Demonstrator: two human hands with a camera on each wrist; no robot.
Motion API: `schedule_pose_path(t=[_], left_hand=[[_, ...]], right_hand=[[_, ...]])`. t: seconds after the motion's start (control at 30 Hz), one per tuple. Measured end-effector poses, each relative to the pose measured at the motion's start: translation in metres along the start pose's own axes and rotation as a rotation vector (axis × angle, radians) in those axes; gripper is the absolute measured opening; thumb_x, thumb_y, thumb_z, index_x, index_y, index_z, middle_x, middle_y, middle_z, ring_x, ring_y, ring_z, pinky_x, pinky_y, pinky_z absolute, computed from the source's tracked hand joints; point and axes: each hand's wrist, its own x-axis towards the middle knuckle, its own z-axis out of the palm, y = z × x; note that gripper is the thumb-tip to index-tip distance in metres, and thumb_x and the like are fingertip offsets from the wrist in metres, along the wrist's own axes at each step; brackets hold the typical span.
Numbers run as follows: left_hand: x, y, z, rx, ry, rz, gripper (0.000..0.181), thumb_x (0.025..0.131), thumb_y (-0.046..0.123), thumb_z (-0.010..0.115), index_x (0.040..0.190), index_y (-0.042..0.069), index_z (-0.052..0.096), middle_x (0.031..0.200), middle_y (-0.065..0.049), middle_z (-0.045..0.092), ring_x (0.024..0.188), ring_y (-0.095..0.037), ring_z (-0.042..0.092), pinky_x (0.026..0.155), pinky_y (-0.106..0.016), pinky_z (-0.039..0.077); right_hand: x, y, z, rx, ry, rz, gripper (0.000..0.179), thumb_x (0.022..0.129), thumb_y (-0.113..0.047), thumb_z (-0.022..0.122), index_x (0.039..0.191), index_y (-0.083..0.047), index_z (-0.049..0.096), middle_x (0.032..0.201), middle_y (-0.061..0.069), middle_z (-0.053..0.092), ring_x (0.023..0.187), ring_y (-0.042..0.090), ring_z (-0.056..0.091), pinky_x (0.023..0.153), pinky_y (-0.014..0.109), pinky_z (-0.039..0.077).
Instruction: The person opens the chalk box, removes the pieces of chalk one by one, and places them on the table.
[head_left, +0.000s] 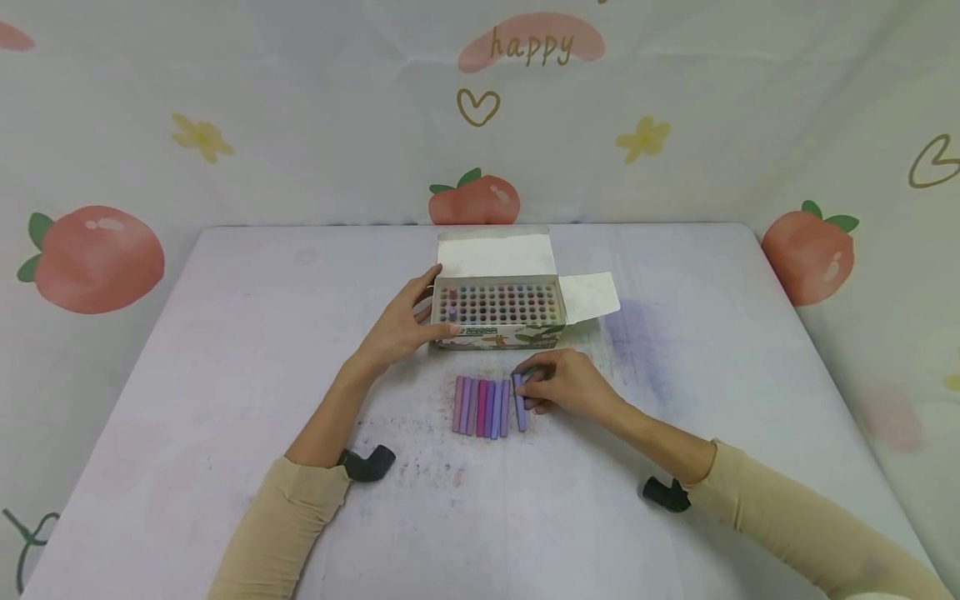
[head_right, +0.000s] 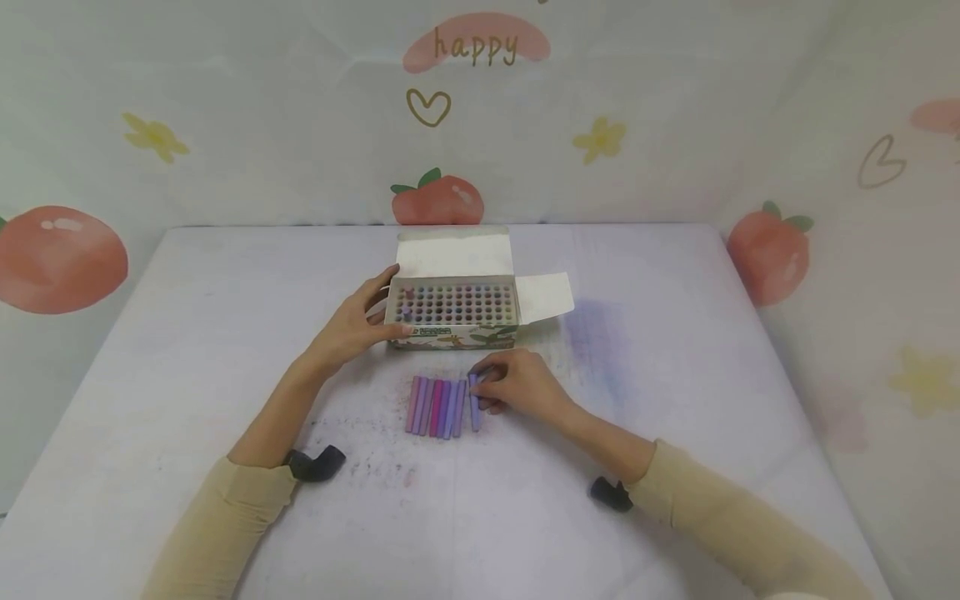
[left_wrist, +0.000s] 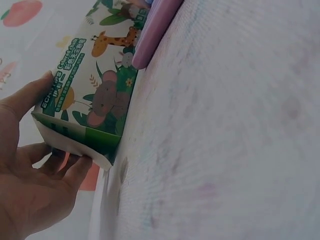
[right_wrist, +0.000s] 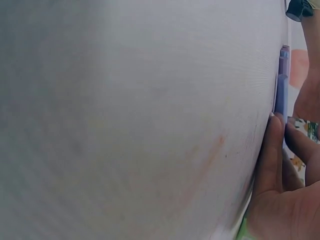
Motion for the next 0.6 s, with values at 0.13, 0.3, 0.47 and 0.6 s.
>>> schedule_pose_path(t=[0.13,0.3,0.47,0.6], left_hand=[[0.0,-0.0006,-0.0002,-0.003,0.003,0.003,0.098,0.084,0.021,0.082,0.16,0.026,0.019,0.158,-0.012,0.023,0.148,-0.027,0.023,0.119,-0.035,0.033],[0.0001,-0.0007,0.0003,0.002,0.006,0.004,0.098,0.084,0.021,0.082,0.16,0.025,0.019,0.158,-0.012,0.023,0.148,-0.027,0.023,0.119,-0.035,0.033],[0.0002,-0.0011,0.0011,0.009,0.009,0.0,0.098,0.085,0.022,0.081,0.16,0.024,0.019,0.158,-0.012,0.023,0.148,-0.028,0.023,0.119,-0.036,0.033],[-0.0002,-0.0007,0.0016,0.017,0.009,0.002,0.098,0.085,0.022,0.081,0.16,0.025,0.018,0.159,-0.012,0.023,0.148,-0.029,0.023,0.119,-0.036,0.033]], right_hand=[[-0.0001,-0.0002,0.0002,0.002,-0.004,0.008,0.021,0.088,-0.006,0.074,0.108,0.001,0.073,0.079,0.009,0.073,0.066,0.023,0.072,0.062,0.036,0.064],[-0.0001,-0.0006,0.0001,0.011,-0.005,0.021,0.018,0.089,-0.005,0.074,0.105,0.0,0.073,0.079,0.009,0.073,0.067,0.023,0.072,0.063,0.035,0.064],[-0.001,-0.0032,-0.0006,0.006,-0.016,0.01,0.019,0.089,-0.004,0.073,0.107,0.001,0.072,0.078,0.01,0.072,0.067,0.023,0.072,0.062,0.036,0.064],[-0.0003,-0.0055,-0.0022,-0.044,-0.027,-0.018,0.02,0.089,-0.007,0.073,0.108,-0.001,0.072,0.078,0.008,0.072,0.067,0.023,0.072,0.061,0.036,0.064]])
